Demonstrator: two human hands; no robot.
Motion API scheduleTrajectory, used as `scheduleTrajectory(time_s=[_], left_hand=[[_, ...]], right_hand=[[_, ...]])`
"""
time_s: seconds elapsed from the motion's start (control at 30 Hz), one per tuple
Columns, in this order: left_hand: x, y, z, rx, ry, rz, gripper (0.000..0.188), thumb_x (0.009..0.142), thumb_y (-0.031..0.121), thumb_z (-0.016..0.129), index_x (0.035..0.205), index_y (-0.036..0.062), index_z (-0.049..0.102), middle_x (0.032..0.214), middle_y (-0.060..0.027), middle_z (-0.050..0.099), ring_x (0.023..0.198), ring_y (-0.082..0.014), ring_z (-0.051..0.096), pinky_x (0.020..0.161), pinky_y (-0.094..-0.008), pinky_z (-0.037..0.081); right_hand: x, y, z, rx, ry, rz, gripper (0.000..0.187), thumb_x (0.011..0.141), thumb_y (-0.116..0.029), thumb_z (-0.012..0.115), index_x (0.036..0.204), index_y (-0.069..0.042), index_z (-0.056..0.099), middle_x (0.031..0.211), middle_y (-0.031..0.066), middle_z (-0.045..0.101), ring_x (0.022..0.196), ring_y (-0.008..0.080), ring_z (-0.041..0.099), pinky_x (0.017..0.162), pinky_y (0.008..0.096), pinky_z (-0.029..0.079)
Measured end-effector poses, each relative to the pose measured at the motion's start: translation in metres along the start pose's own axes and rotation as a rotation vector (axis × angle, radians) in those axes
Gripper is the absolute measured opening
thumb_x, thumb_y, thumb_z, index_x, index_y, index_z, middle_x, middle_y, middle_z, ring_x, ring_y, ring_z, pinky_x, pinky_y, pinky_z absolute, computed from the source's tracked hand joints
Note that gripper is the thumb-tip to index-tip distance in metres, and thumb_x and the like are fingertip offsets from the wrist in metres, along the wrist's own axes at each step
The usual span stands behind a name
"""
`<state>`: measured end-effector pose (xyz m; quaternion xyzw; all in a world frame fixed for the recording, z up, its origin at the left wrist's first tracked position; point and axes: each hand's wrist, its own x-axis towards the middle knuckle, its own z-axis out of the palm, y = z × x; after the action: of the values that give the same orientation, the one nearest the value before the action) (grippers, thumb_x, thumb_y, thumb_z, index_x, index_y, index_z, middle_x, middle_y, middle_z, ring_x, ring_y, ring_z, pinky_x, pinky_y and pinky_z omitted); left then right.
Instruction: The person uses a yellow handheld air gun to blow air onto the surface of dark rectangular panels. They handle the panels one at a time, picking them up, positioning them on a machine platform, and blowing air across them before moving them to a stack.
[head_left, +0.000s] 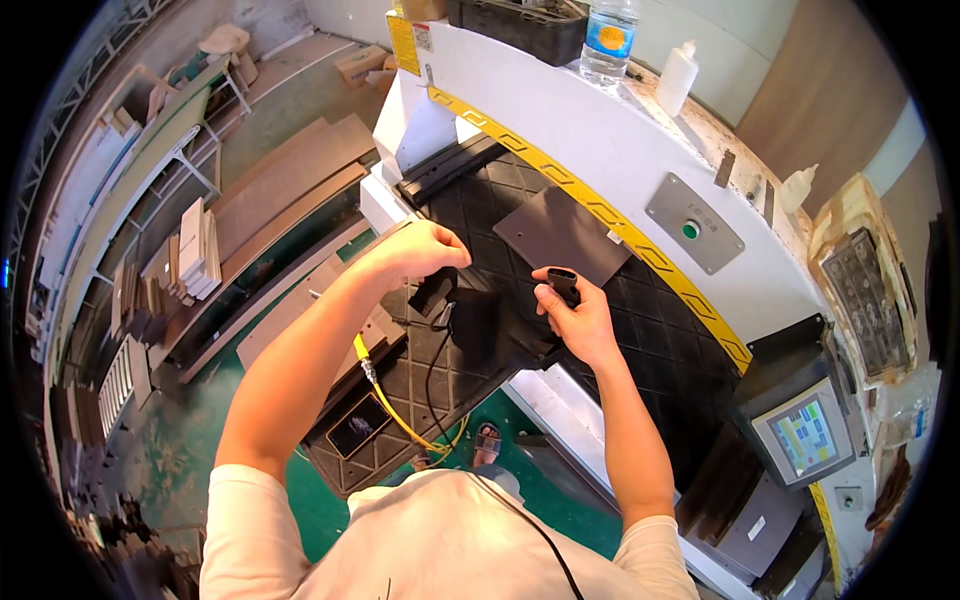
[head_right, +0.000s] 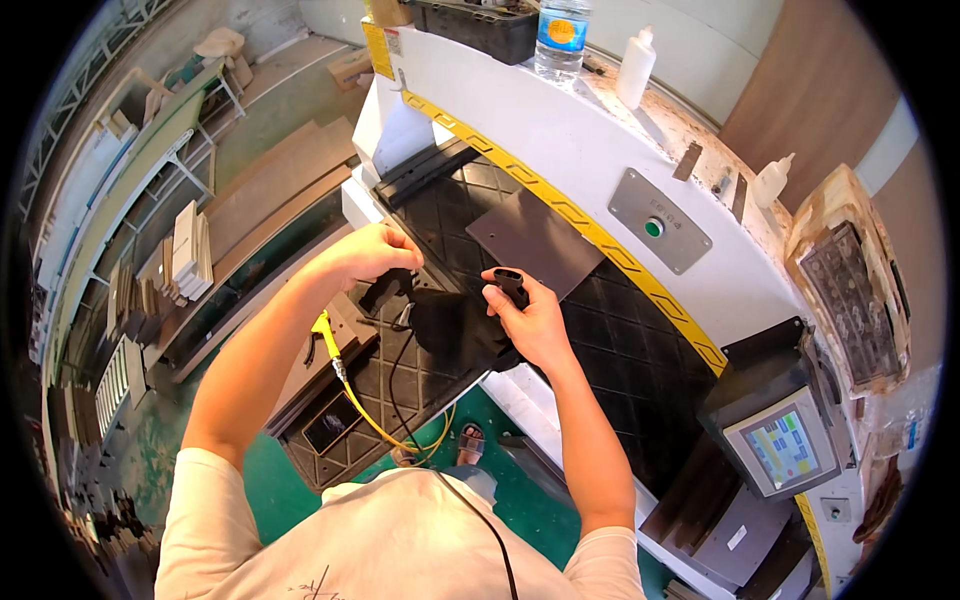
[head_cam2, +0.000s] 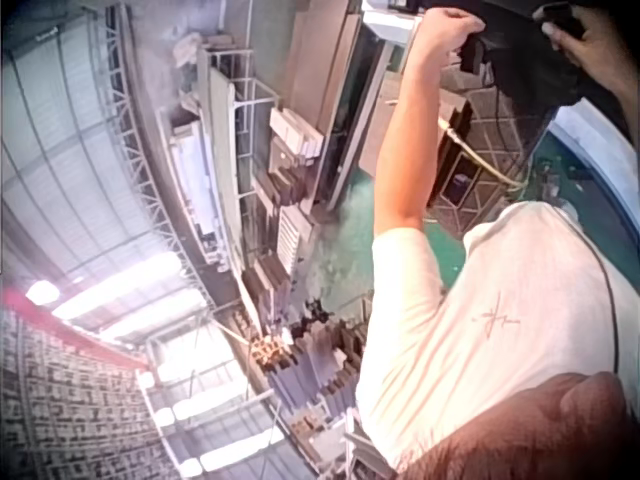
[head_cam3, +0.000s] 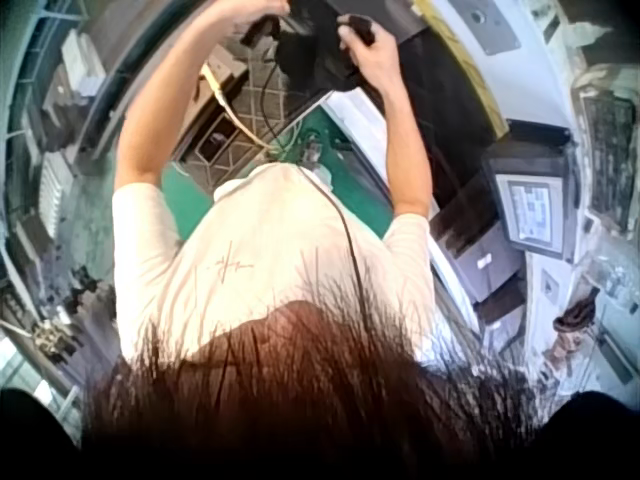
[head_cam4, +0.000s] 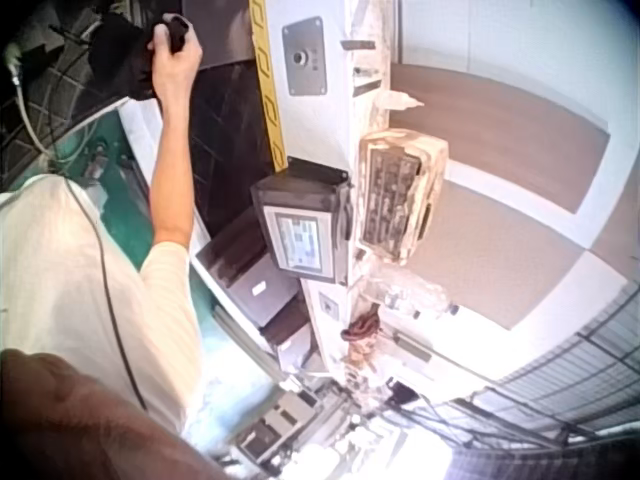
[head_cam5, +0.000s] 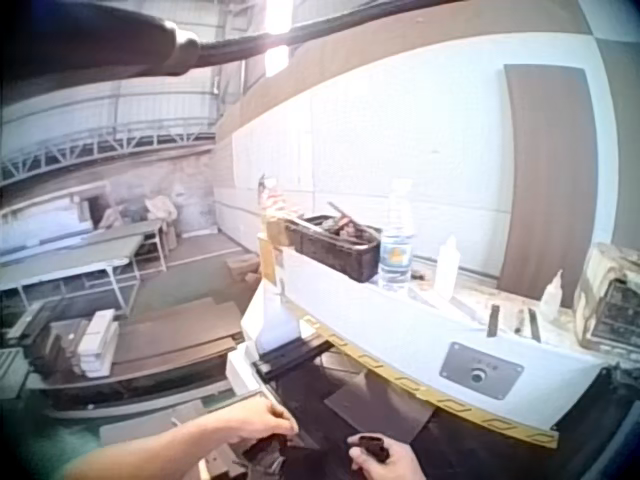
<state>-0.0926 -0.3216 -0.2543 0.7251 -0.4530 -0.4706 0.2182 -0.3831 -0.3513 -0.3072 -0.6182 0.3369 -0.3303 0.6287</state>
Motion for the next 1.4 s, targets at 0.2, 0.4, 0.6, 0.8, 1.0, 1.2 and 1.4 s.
scheduleTrajectory(time_s=[0.2, 0.4, 0.6, 0.8, 1.0, 1.2, 1.4], left_hand=[[-0.067, 0.099, 0.035, 0.601, 0.097, 0.369, 0.036, 0.093, 0.039, 0.073, 0.097, 0.0041, 0.077, 0.085, -0.016, 0.075, 0.084, -0.0292, 0.073, 0.076, -0.042, 0.055], [-0.091, 0.125, 0.063, 0.88, 0.231, 1.152, 0.033, 0.093, 0.041, 0.073, 0.081, 0.0114, 0.068, 0.061, -0.0058, 0.063, 0.06, -0.0285, 0.065, 0.056, -0.0411, 0.049], [-0.1, 0.14, 0.091, 0.643, 0.347, 1.602, 0.036, 0.09, 0.044, 0.076, 0.076, 0.0141, 0.061, 0.058, 0.0005, 0.057, 0.059, -0.0205, 0.058, 0.055, -0.0347, 0.046], [-0.12, 0.117, 0.106, 0.538, 0.248, 1.39, 0.028, 0.09, 0.039, 0.077, 0.1, 0.0127, 0.075, 0.069, 0.0006, 0.066, 0.067, -0.021, 0.062, 0.06, -0.0341, 0.05], [-0.176, -0.011, 0.078, 0.265, 0.093, 0.859, 0.028, 0.097, 0.02, 0.074, 0.121, 0.0036, 0.072, 0.118, -0.0128, 0.071, 0.105, -0.0245, 0.07, 0.088, -0.035, 0.056], [-0.301, -0.305, 0.059, -0.186, -0.471, -0.081, 0.031, 0.104, 0.025, 0.066, 0.124, 0.0022, 0.067, 0.104, -0.0047, 0.074, 0.088, -0.0129, 0.067, 0.076, -0.0325, 0.058], [-0.495, -0.622, 0.201, -0.289, -0.551, -0.423, 0.026, 0.097, 0.022, 0.068, 0.103, -0.0037, 0.071, 0.088, -0.0057, 0.074, 0.067, -0.0169, 0.067, 0.063, -0.0335, 0.057]], right_hand=[[-0.011, -0.05, -0.003, -0.113, -0.108, -0.007, 0.027, 0.095, -0.018, 0.079, 0.115, -0.002, 0.074, 0.082, -0.0021, 0.066, 0.072, 0.0052, 0.057, 0.065, 0.0252, 0.046], [-0.034, -0.083, -0.02, 0.047, -0.292, 0.015, 0.027, 0.082, -0.011, 0.09, 0.103, -0.004, 0.073, 0.065, -0.0033, 0.06, 0.051, 0.0052, 0.05, 0.047, 0.0259, 0.037], [-0.055, -0.077, -0.017, 0.337, -0.285, 0.036, 0.024, 0.08, -0.01, 0.087, 0.081, -0.004, 0.064, 0.058, -0.001, 0.054, 0.044, 0.009, 0.05, 0.039, 0.0259, 0.033], [-0.094, -0.074, -0.012, 0.303, -0.254, -0.068, 0.019, 0.086, -0.012, 0.084, 0.087, -0.004, 0.067, 0.063, 0.0037, 0.066, 0.043, 0.0073, 0.051, 0.039, 0.0242, 0.033], [-0.183, -0.049, -0.032, -0.076, -0.227, 0.297, 0.02, 0.086, -0.017, 0.086, 0.092, 0.001, 0.078, 0.07, 0.002, 0.07, 0.06, 0.0048, 0.059, 0.056, 0.0238, 0.046], [-0.267, -0.004, -0.004, -0.416, -0.44, 0.544, 0.039, 0.089, -0.025, 0.079, 0.121, -0.003, 0.076, 0.091, 0.0059, 0.077, 0.08, 0.0123, 0.067, 0.076, 0.0291, 0.054], [-0.406, 0.064, 0.024, -0.761, -0.579, 0.901, 0.036, 0.085, -0.029, 0.078, 0.113, -0.007, 0.078, 0.086, 0.0085, 0.077, 0.077, 0.0199, 0.071, 0.073, 0.0366, 0.056]])
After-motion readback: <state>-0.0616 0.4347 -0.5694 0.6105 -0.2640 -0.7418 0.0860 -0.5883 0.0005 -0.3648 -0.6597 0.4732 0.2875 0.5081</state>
